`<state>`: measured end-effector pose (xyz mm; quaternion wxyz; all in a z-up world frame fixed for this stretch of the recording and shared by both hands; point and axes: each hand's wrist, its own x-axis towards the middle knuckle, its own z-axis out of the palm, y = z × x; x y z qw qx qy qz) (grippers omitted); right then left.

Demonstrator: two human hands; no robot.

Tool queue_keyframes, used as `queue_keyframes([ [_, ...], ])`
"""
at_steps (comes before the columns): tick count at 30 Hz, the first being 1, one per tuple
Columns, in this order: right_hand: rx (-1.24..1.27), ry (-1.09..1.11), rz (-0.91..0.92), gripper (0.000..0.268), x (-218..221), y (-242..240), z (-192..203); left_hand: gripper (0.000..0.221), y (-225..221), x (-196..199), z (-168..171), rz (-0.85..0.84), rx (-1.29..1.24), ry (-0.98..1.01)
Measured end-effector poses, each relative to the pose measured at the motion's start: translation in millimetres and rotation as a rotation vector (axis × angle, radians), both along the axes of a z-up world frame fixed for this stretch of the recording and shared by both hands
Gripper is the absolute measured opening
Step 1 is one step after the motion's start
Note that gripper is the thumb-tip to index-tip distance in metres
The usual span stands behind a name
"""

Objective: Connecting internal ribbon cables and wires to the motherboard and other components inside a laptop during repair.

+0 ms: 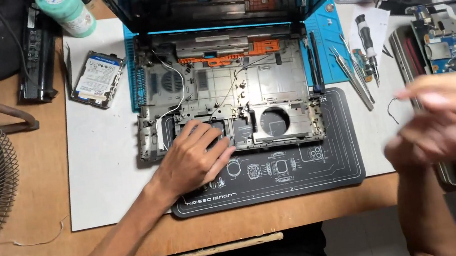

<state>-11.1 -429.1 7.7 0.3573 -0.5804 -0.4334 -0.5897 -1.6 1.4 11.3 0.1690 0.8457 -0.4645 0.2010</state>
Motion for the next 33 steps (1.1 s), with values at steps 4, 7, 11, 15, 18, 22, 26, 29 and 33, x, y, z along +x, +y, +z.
queue_keyframes([
  [4,-0.199,0.563,-0.428,0.003,42.4,82.6,51.1,0.018,-5.9,-0.7,-4.3,-0.001,-0.085,0.001],
  [7,-0.300,0.697,-0.487,0.008,59.3,72.9,31.6,0.018,-12.9,1.9,-2.4,-0.006,-0.164,-0.019],
  [11,-0.429,0.778,-0.610,0.008,70.8,59.9,0.3,0.017,-31.2,7.3,11.8,-0.021,-0.136,-0.004],
  [15,-0.407,0.820,-0.622,0.011,66.1,66.1,-5.8,0.016,-61.6,24.3,8.7,-0.071,-0.103,0.006],
  [18,-0.412,0.854,-0.555,0.010,62.7,71.7,-2.1,0.015,-84.6,37.3,10.0,-0.081,-0.067,-0.009],
  [22,-0.448,0.888,-0.565,0.008,59.3,70.9,5.2,0.013,-114.2,48.3,24.7,-0.095,-0.050,-0.023],
  [26,-0.445,0.894,-0.557,0.009,57.8,68.5,6.9,0.013,-135.3,56.8,31.6,-0.114,-0.057,-0.006],
  [29,-0.446,0.898,-0.540,0.010,57.9,68.4,5.4,0.014,-142.5,58.6,35.1,-0.098,-0.048,0.047],
  [33,-0.439,0.906,-0.515,0.009,59.3,66.8,3.9,0.016,-144.2,63.2,19.3,-0.079,-0.014,0.091],
])
